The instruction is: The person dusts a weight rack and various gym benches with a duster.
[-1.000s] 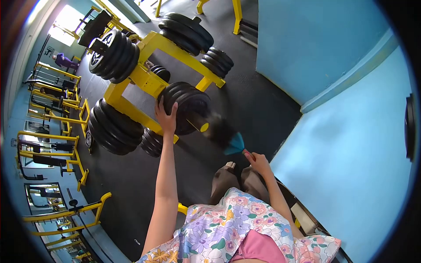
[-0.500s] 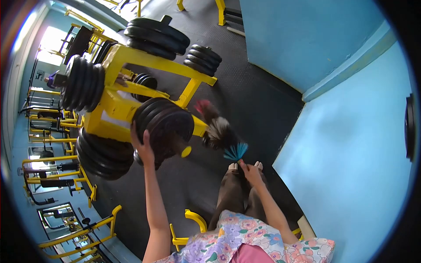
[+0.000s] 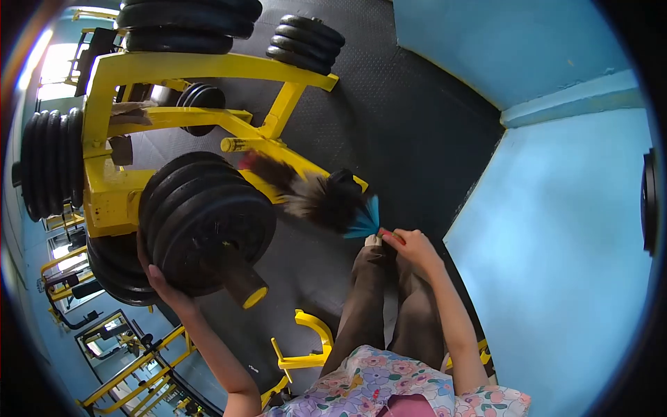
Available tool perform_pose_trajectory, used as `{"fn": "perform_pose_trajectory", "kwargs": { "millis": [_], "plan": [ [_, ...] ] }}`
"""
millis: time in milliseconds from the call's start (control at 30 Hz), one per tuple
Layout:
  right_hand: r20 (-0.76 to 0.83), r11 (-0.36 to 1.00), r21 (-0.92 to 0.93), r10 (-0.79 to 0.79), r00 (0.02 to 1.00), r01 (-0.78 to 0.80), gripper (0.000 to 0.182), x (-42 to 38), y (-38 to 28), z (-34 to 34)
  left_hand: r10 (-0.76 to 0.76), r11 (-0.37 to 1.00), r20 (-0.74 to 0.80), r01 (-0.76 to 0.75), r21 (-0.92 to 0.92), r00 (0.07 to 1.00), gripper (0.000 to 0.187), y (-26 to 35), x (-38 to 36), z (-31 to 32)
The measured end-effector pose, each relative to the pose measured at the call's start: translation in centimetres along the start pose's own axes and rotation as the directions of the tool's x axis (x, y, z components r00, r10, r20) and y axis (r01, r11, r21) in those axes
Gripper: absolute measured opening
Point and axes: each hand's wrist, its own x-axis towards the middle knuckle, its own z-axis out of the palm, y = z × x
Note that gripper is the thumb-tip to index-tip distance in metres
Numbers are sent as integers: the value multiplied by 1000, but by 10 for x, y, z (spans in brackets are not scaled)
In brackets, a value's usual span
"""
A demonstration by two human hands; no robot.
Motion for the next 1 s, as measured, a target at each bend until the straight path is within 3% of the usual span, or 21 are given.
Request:
{"fn": "perform_pose_trajectory", "kwargs": {
  "millis": [67, 133, 200, 333, 467, 667, 733, 800, 867, 1000],
  "plan": [
    [-5, 999, -31, 21, 1000, -22, 47, 18, 9, 0, -28, 1000, -9, 28, -13, 1000, 72, -10, 1, -8],
    [-53, 973, -211, 84, 995, -93, 52, 44, 20, 1, -52, 998, -26, 51, -36, 998, 74, -17, -1, -16],
    [-49, 958, -272, 77, 996, -88, 55, 73, 25, -1, -94, 995, -60, 96, 21, 994, 77, -23, -2, -23],
    [34, 872, -475, -118, 992, 120, 56, 147, 9, -19, -54, 998, -49, 55, 15, 997, 79, -4, 0, -1],
    [35, 696, -709, -125, 992, 112, 60, 239, -19, -17, -13, 999, -38, 15, 37, 999, 81, 0, 2, 4],
    [-65, 750, -637, -282, 957, 178, 55, 274, -62, 30, 58, 992, -8, -56, 111, 998, 83, 5, 4, 13],
    [-73, 791, -592, -242, 967, 153, 54, 261, -48, 38, 45, 991, -14, -43, 124, 999, 83, 5, 4, 12],
    [-99, 844, -535, -88, 991, 22, 54, 231, -26, 32, 46, 994, -19, -44, 103, 999, 84, 1, 4, 10],
    [-125, 895, -446, -76, 989, 12, 56, 186, 13, 29, 48, 994, -20, -46, 98, 999, 84, 0, 4, 8],
    [-209, 979, -45, 188, 960, -201, 60, 61, 56, 49, 41, 995, -17, -40, 92, 999, 83, -4, 4, 1]
  ]
}}
